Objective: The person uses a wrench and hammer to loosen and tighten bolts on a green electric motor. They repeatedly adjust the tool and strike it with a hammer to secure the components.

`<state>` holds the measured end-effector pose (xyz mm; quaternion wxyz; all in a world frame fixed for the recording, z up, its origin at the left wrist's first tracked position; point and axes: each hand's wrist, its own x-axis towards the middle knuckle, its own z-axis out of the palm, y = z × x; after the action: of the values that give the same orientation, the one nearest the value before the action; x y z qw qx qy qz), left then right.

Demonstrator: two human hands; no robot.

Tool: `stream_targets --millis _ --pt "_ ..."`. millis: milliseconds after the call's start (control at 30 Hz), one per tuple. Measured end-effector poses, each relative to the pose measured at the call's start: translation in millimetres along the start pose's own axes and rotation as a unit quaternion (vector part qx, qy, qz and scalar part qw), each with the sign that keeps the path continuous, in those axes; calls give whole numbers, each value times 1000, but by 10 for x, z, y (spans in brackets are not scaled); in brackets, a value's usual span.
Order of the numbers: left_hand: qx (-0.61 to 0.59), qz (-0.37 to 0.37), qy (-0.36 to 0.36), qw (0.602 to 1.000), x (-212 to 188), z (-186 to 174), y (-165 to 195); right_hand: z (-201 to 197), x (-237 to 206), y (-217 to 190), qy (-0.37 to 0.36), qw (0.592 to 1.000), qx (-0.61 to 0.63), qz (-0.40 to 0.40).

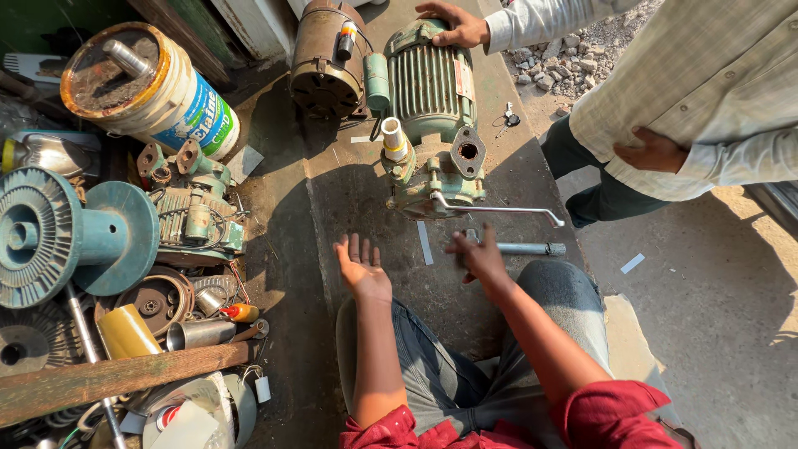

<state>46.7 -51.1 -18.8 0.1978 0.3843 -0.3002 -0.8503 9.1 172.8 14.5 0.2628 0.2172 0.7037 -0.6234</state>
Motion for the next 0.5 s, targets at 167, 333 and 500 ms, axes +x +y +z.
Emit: stream_targets --millis 167,333,500 --pt "97 -8 -226 969 -541 676 -237 -540 -331 -259 -7 923 161 -349" --pt "136 27 -273 952 -798 1022 -214 -173 -393 -782 -63 853 172 -489" --pt "286 182 -292 894 -750 1021 -170 191 -373 -1039 -64 855 67 -510"
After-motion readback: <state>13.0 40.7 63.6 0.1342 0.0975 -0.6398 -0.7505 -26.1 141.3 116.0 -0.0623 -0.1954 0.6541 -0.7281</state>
